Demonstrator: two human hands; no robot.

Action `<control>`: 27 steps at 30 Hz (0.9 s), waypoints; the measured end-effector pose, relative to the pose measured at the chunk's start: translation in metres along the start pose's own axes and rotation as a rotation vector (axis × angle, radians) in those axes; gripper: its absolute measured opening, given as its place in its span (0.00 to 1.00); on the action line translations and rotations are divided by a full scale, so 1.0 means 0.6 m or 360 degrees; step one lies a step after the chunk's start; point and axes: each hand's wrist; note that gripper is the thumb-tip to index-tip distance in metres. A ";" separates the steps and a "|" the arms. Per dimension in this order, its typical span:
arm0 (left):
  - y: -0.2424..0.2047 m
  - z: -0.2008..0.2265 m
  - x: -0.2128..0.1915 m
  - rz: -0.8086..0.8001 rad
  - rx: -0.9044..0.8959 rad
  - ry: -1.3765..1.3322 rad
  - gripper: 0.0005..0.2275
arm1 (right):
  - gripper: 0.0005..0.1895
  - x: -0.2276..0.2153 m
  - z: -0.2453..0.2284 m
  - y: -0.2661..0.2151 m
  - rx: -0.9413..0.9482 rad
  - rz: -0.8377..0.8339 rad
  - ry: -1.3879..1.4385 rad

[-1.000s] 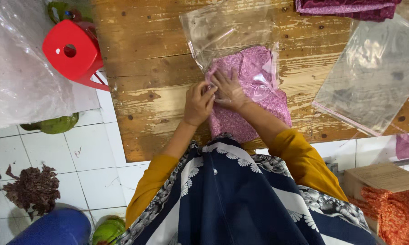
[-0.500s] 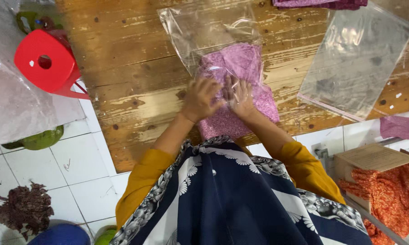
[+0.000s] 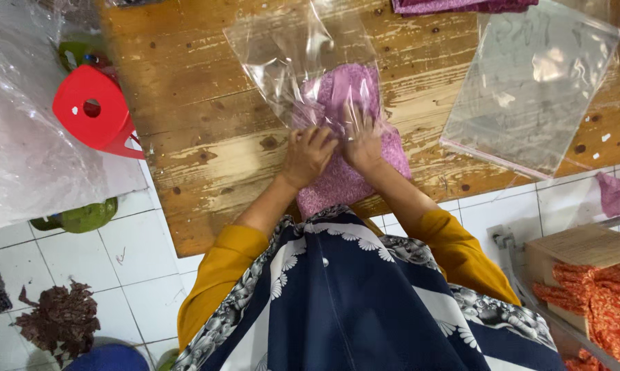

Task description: The person folds patterned cloths and places them into clear plastic bags on a wooden table. They smooth the cloths inside the bags and seal the bags, then stack the packaged items on the table.

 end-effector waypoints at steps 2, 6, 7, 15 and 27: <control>-0.002 0.006 0.002 0.0125 -0.0032 -0.0073 0.11 | 0.36 0.016 0.004 0.005 -0.0091 0.0280 -0.0349; -0.002 0.008 -0.007 0.0416 -0.0005 -0.0255 0.07 | 0.32 0.027 0.005 0.022 -0.0097 0.0293 0.0648; -0.005 0.007 -0.008 0.0391 0.0014 -0.0256 0.07 | 0.36 0.025 0.005 0.026 -0.0034 0.0250 0.0733; -0.046 -0.089 0.045 0.0474 -0.1217 -0.1291 0.21 | 0.35 -0.002 -0.022 0.033 0.0017 -0.0056 0.0282; -0.055 -0.191 0.124 0.0264 -0.0996 -0.1685 0.20 | 0.39 0.012 -0.120 0.122 -0.0413 -0.0107 0.0385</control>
Point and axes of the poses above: each hand's wrist, its own y-axis towards the middle knuckle, its own x-axis out of the palm, z = x × y, and after that the axes turned 5 degrees about -z, right-handed
